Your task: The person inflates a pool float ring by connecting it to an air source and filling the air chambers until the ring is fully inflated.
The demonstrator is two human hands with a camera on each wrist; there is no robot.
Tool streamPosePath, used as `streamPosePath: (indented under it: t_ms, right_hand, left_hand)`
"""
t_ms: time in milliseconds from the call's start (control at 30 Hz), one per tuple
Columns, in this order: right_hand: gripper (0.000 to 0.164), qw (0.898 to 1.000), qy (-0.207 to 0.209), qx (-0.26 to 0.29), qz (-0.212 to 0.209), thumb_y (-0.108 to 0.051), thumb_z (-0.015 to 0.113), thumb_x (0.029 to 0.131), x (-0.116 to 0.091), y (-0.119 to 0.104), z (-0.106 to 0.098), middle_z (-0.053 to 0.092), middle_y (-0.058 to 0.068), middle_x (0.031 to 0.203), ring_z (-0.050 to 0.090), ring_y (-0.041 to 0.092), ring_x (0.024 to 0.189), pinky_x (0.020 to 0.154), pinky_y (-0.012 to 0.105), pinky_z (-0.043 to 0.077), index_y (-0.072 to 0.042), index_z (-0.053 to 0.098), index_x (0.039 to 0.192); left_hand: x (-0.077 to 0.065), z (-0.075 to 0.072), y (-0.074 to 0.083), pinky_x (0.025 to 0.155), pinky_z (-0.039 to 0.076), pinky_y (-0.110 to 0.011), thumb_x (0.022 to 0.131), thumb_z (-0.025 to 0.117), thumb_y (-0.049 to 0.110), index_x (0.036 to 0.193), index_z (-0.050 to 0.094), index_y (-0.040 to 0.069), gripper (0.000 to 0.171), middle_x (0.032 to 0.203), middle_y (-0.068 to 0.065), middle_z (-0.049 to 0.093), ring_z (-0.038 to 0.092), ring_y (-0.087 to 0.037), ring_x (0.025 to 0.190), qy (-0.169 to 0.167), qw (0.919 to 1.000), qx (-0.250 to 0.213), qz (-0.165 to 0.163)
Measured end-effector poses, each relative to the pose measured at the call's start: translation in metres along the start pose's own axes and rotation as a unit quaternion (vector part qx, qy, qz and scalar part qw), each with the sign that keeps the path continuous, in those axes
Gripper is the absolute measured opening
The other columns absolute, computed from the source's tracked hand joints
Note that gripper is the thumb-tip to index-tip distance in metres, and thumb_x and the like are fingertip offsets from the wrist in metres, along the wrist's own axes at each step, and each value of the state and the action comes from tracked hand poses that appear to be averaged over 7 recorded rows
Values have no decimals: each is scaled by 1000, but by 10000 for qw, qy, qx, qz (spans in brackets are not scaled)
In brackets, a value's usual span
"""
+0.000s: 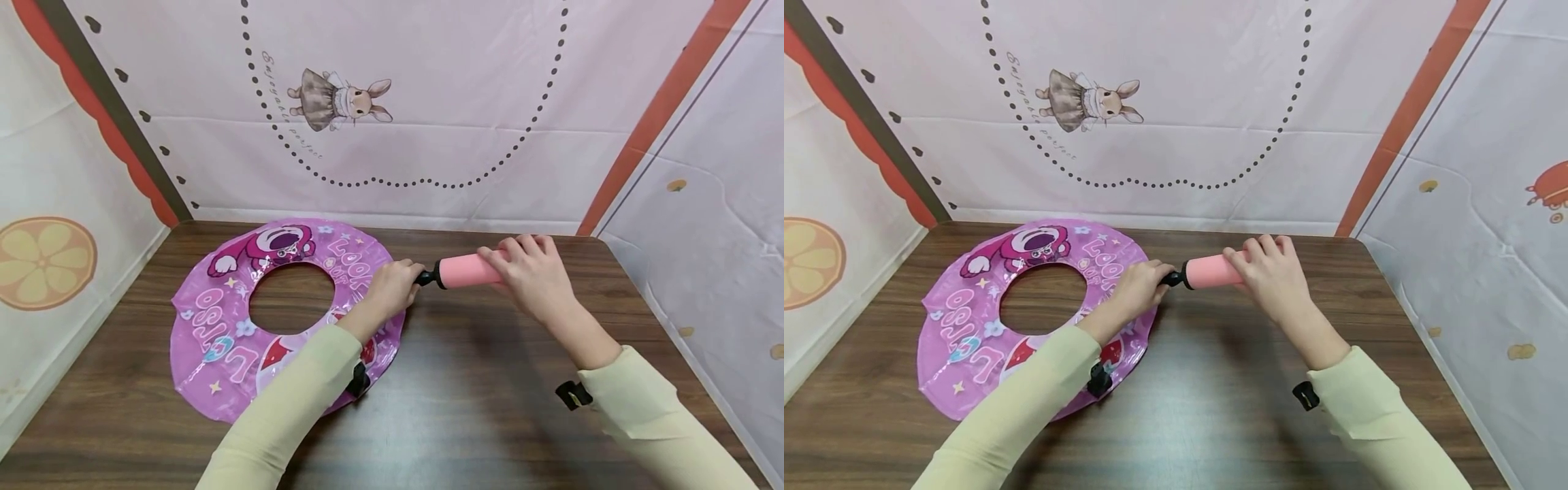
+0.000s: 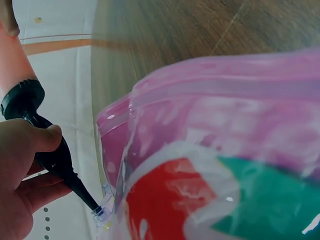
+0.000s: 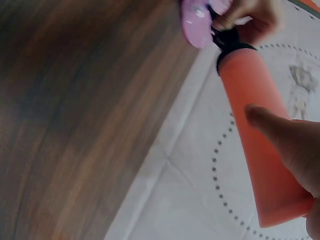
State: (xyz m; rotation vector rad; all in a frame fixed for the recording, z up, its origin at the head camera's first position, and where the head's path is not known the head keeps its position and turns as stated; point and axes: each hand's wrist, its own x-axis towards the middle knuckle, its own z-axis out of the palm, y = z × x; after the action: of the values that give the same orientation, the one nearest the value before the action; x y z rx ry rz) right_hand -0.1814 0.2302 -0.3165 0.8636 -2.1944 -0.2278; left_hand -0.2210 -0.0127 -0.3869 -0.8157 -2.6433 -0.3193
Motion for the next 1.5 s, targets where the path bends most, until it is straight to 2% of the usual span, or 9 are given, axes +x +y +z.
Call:
streamPosePath:
  t_ms: [233, 533, 600, 667, 733, 800, 900, 1233, 1500]
  right_hand:
    - [55, 9999, -112, 83, -7, -25, 84, 59, -5, 5, -5, 62, 10, 90, 56, 32, 86, 72, 49, 42, -18, 62, 109]
    - [63, 9958, -722, 369, 419, -25, 83, 58, -37, 46, -41, 63, 12, 93, 55, 37, 87, 69, 50, 41, -18, 61, 116]
    - [55, 9951, -744, 368, 544, -45, 74, 70, -45, 58, -52, 63, 13, 93, 54, 38, 86, 70, 52, 40, -18, 61, 116]
    - [59, 9942, -777, 368, 648, -64, 53, 80, -50, 68, -60, 62, 14, 94, 53, 39, 87, 71, 54, 39, -17, 60, 116]
    - [60, 9934, -866, 305, 683, -63, 56, 79, -51, 73, -64, 62, 15, 95, 52, 40, 88, 73, 55, 39, -17, 60, 117]
    - [59, 9935, -887, 286, 652, -56, 69, 72, -48, 70, -61, 62, 15, 94, 53, 39, 88, 72, 54, 39, -17, 60, 116]
    - [65, 9955, -804, 307, 402, -24, 85, 55, -37, 53, -48, 63, 14, 93, 54, 37, 87, 68, 50, 39, -17, 61, 115]
    - [52, 9998, -205, -18, -50, -27, 83, 61, -6, 2, 0, 60, 11, 87, 54, 33, 81, 64, 50, 40, -18, 62, 107]
    - [54, 9998, -160, 71, -28, -29, 84, 61, -11, 3, 2, 61, 10, 88, 56, 33, 82, 65, 48, 41, -19, 62, 109]
  left_hand:
    - [1, -4, -1, 75, 53, -34, 80, 70, 18, 104, 65, 12, 26, 93, -5, 68, 65, -22, 82, -186, 9996, -206, -104]
    - [5, -6, -1, 78, 52, -32, 82, 68, 22, 107, 64, 12, 27, 98, -3, 67, 64, -20, 88, -600, 9980, -158, -93]
    - [5, -6, -2, 78, 53, -32, 82, 69, 21, 107, 64, 12, 27, 97, -4, 67, 64, -20, 88, -635, 9977, -194, -114]
    - [5, -6, -4, 78, 52, -32, 82, 68, 21, 107, 64, 11, 27, 97, -4, 66, 64, -21, 88, -681, 9972, -251, -164]
    - [5, -6, -6, 78, 52, -33, 82, 69, 20, 106, 64, 12, 26, 97, -4, 66, 64, -21, 89, -721, 9967, -283, -226]
    - [5, -7, -8, 78, 52, -33, 82, 69, 19, 105, 65, 12, 25, 96, -4, 66, 63, -21, 88, -733, 9966, -269, -265]
    - [5, -7, -9, 77, 52, -34, 81, 69, 18, 104, 65, 12, 24, 96, -3, 67, 64, -21, 88, -697, 9971, -256, -175]
    - [4, -3, -3, 74, 52, -33, 78, 69, 15, 102, 66, 11, 25, 91, -4, 67, 65, -21, 81, -400, 9992, 21, 53]
    - [4, -3, -2, 76, 52, -33, 80, 70, 18, 104, 66, 12, 25, 93, -4, 67, 64, -22, 84, -476, 9988, -129, -36]
